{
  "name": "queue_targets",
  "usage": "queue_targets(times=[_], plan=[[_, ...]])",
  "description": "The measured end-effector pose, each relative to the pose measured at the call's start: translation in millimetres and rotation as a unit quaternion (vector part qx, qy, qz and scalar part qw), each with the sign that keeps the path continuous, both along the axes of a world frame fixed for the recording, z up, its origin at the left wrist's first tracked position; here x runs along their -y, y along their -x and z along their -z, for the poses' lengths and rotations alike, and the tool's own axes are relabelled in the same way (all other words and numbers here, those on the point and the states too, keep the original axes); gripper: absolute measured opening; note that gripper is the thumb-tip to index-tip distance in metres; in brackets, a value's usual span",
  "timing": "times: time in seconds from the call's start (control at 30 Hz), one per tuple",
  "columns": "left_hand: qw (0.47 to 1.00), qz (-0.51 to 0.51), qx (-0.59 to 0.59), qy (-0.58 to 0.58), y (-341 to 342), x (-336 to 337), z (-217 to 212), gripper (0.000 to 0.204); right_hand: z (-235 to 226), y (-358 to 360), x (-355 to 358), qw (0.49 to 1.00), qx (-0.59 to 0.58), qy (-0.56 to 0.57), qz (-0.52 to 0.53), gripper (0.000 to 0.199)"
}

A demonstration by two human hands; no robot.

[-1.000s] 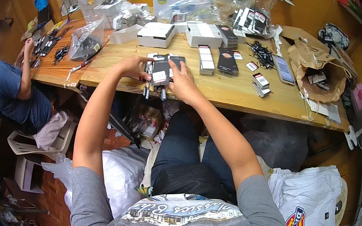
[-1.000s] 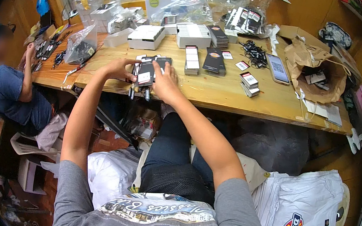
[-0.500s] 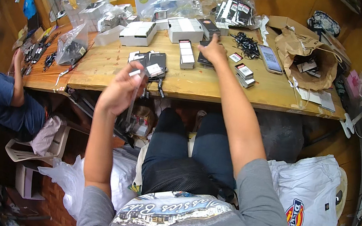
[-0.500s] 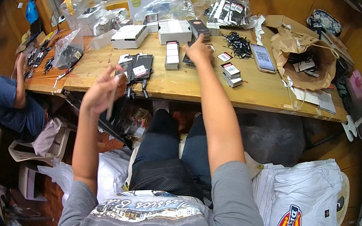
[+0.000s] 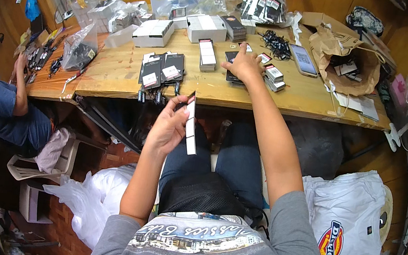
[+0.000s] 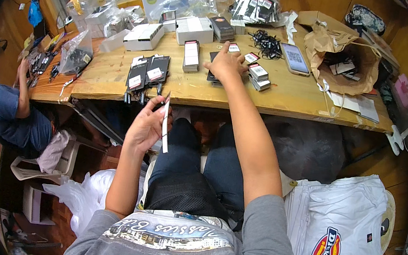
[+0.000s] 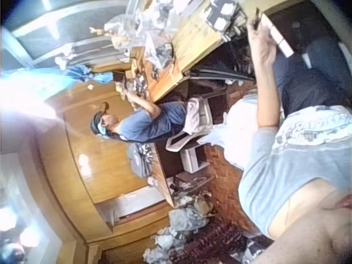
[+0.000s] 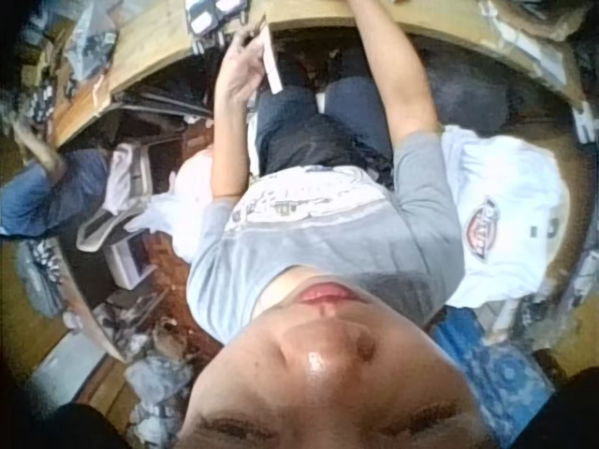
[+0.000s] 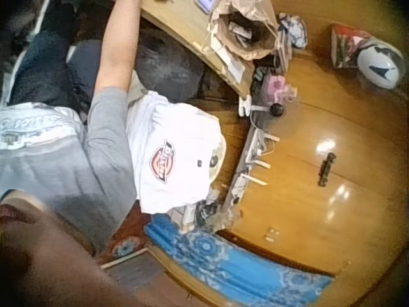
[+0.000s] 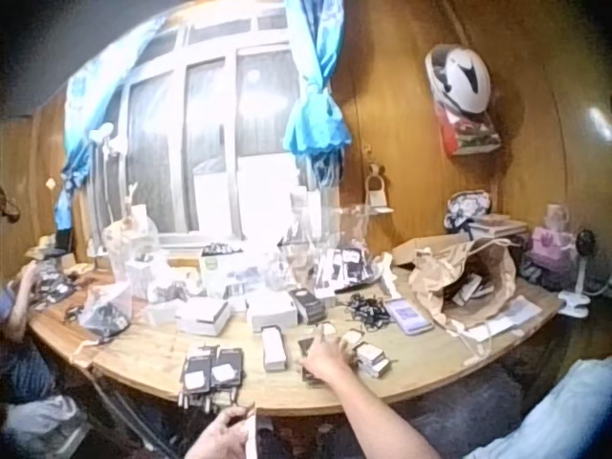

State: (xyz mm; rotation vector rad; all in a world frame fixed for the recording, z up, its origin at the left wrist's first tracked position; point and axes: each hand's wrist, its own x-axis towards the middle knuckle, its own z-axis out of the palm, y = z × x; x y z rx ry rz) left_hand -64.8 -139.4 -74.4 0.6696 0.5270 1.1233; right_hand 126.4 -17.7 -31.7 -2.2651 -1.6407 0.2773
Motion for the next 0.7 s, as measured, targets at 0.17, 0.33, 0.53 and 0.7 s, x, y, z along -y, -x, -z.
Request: queue_targets(times=[0.17, 0.33, 0.53, 0.7], plan=[[1.000, 0.001, 0.001, 0.018, -8, 15, 8, 0.031, -2, 47, -27, 0.981, -0.056, -0.163, -0.094, 0.078], [0.999, 0.004, -0.032, -0.016, -4, 31, 7, 0.035, 3, 81, -60, 0.998, -0.037, 0.044, -0.006, 0.067], [0.999, 0.003, -0.018, -0.027, 5, 37, 6, 0.038, 11, 82, -46, 0.998, 0.012, 0.060, -0.015, 0.060], [0.998, 0.027, -0.008, -0.049, -6, 31, 7, 0.038, 14, 72, -18, 0.995, 0.053, 0.029, -0.079, 0.080]])
